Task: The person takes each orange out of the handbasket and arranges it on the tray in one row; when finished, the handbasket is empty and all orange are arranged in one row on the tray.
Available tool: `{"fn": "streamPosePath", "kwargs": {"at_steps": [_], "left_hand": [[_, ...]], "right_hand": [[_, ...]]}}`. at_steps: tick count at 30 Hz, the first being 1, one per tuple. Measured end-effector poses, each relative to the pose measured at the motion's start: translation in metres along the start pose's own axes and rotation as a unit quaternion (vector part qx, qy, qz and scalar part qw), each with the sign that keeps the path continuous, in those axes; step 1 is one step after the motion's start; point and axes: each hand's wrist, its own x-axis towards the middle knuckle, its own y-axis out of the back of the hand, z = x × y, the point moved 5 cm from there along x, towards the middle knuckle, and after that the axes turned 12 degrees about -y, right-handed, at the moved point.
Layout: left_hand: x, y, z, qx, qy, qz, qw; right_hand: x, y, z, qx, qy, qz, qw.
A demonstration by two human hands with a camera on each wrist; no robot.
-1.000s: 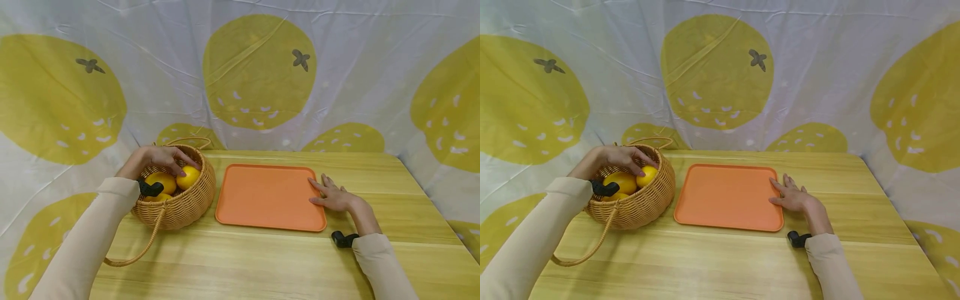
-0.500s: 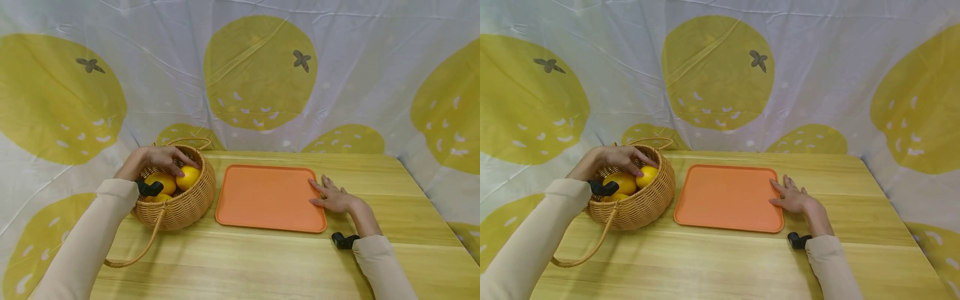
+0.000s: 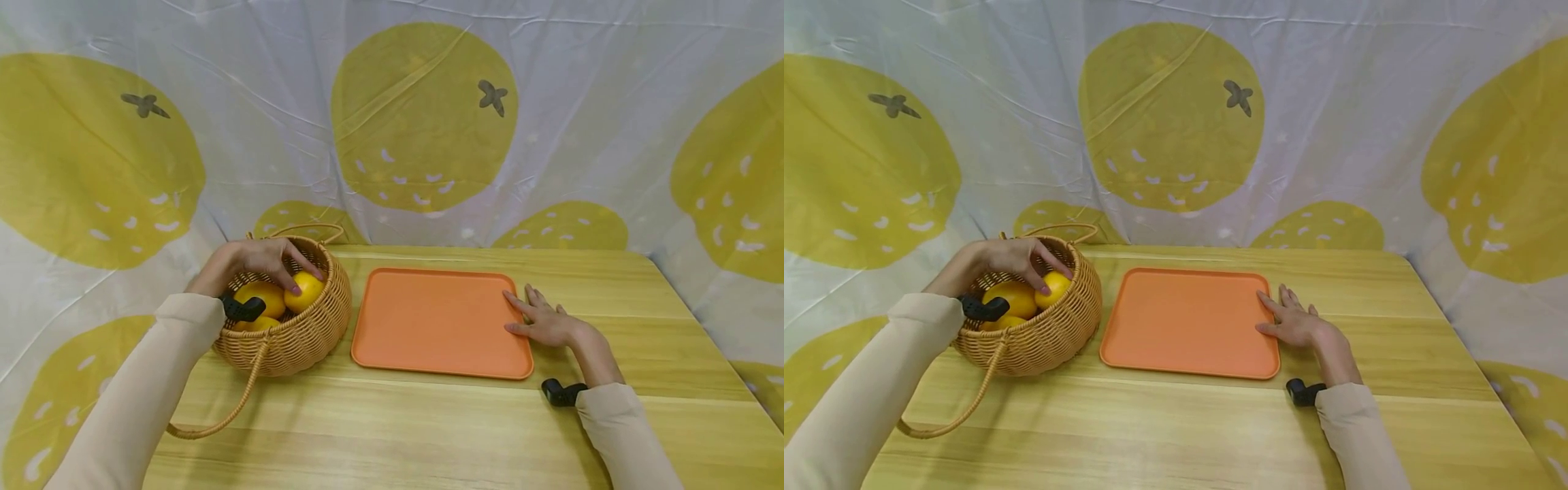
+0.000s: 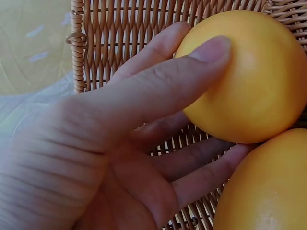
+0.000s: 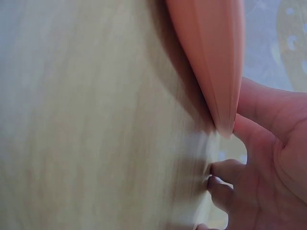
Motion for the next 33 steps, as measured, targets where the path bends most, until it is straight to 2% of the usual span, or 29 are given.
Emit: {"fn": "streamPosePath", "kwargs": {"at_steps": [11,16,20,28,33], "left_hand": [[0.0,0.0,0.002,0.005,-0.005,-0.003,1.0],[0.002,-0.001,0.0,-0.021,0.016,-0.021,0.9994],[0.003,-0.002,-0.002,-0.031,0.025,-0.022,0.999],[0.003,-0.002,0.0,0.0,-0.001,-0.01,1.0],[-0.002,0.003,0.01,-0.008,-0.005,0.003,1.0]], "right_hand": [[-0.002,0.0,0.0,0.005,-0.001,-0.002,1.0],[-0.001,0.0,0.001,0.007,-0.001,0.002,1.0],[-0.001,-0.001,0.001,0.004,-0.001,0.002,1.0],[-0.001,-0.001,0.001,0.001,-0.002,-0.001,1.0],[0.0,-0.001,0.001,0.003,-0.004,-0.003,1.0]]}}
